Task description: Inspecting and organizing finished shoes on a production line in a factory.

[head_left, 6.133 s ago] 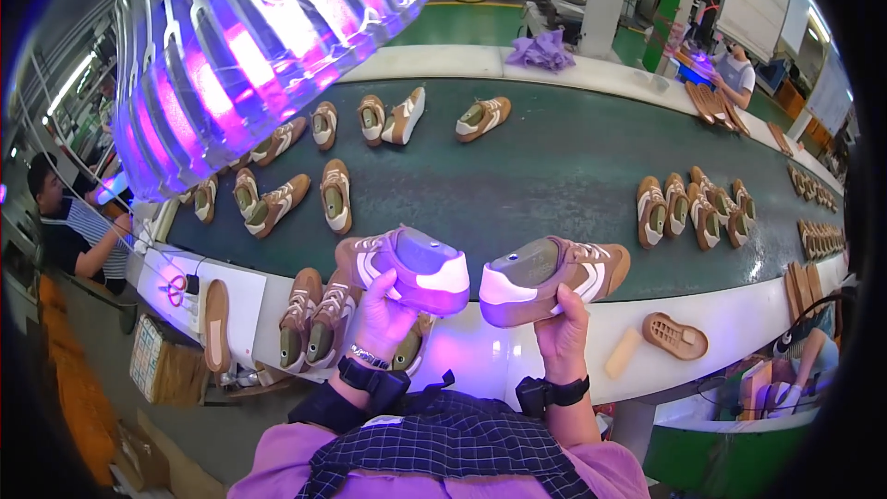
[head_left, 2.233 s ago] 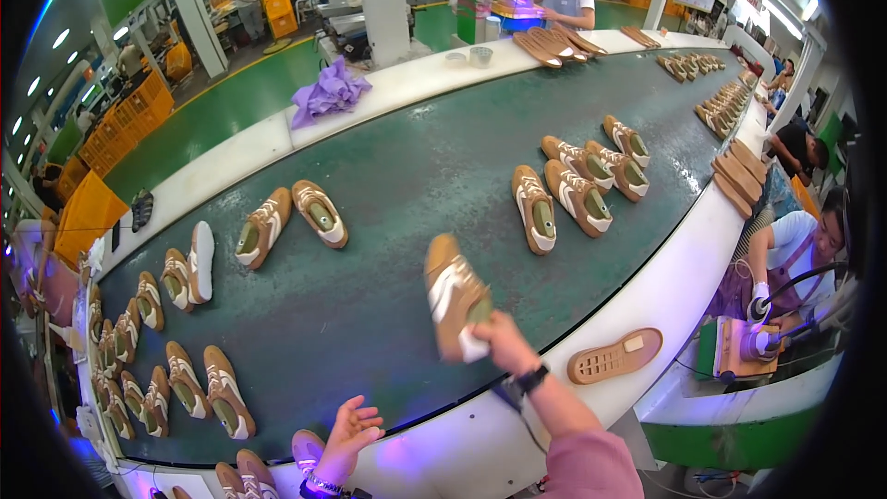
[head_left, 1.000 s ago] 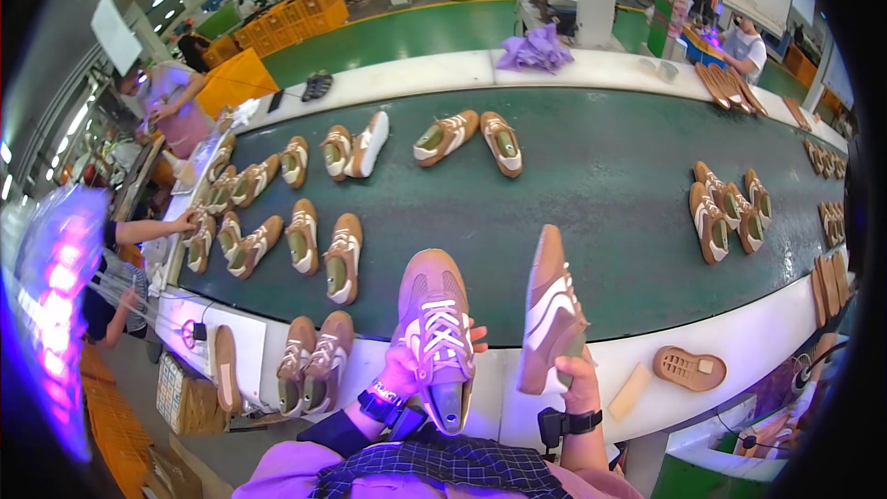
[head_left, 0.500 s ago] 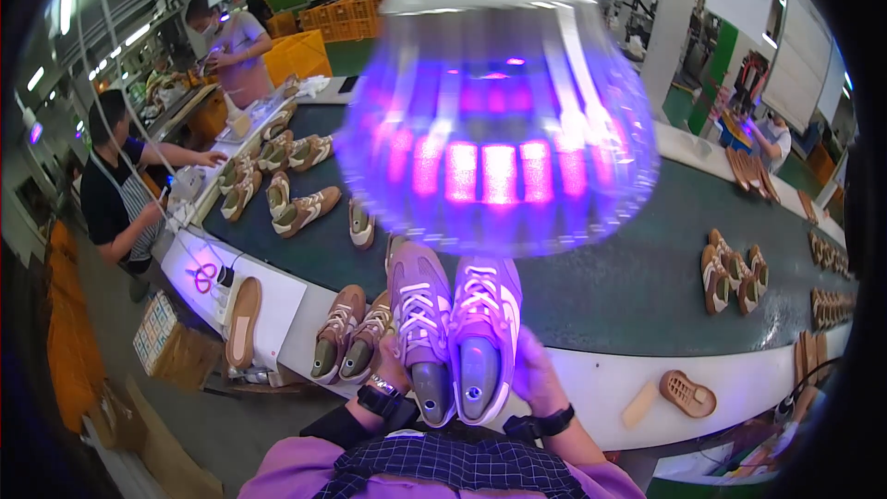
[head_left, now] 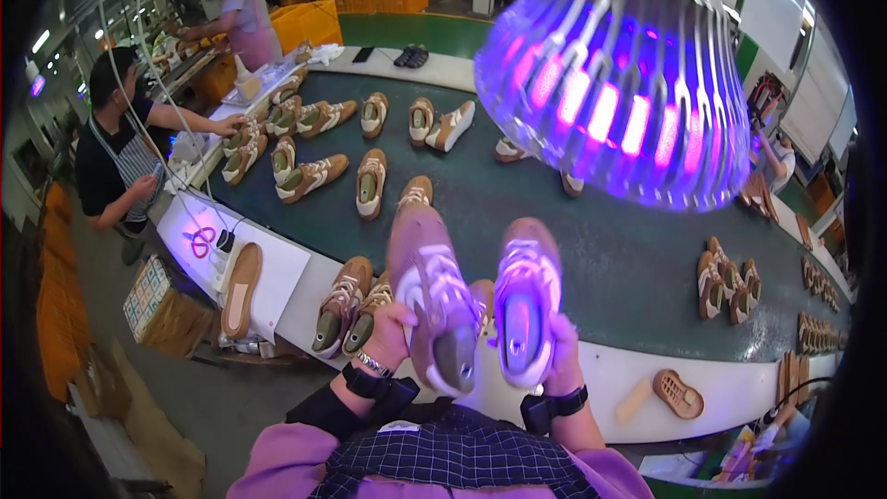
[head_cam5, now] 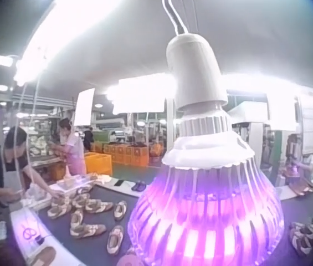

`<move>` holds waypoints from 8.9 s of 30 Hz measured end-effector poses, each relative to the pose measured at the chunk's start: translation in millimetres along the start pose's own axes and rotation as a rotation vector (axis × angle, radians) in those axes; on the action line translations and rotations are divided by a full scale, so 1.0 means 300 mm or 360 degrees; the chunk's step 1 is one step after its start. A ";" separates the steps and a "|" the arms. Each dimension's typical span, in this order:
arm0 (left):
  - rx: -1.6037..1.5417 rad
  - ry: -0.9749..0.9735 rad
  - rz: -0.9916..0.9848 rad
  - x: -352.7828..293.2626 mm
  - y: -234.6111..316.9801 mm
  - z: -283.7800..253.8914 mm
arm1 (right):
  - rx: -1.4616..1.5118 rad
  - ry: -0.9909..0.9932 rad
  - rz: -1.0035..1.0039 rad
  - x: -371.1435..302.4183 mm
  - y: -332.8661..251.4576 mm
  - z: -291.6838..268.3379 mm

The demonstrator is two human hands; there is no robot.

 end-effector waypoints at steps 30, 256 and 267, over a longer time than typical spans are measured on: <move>0.0027 0.0544 0.0227 0.042 -0.115 0.063 | 0.0136 0.0427 -0.0631 -0.091 -0.059 -0.007; -0.0009 0.0362 0.0119 0.066 -0.282 0.182 | 0.0074 0.0572 -0.0788 -0.276 -0.211 -0.061; 0.0000 0.0411 0.0112 0.065 -0.288 0.202 | 0.0111 0.0561 -0.0788 -0.272 -0.205 -0.072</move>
Point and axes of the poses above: each hand's wrist, its own x-axis towards the middle knuckle, its own z-axis out of the palm, y = z × x, the point moved 5 cm from there along x, towards the middle knuckle, and after that the axes turned 2 degrees about -y, right-handed, at the moved point
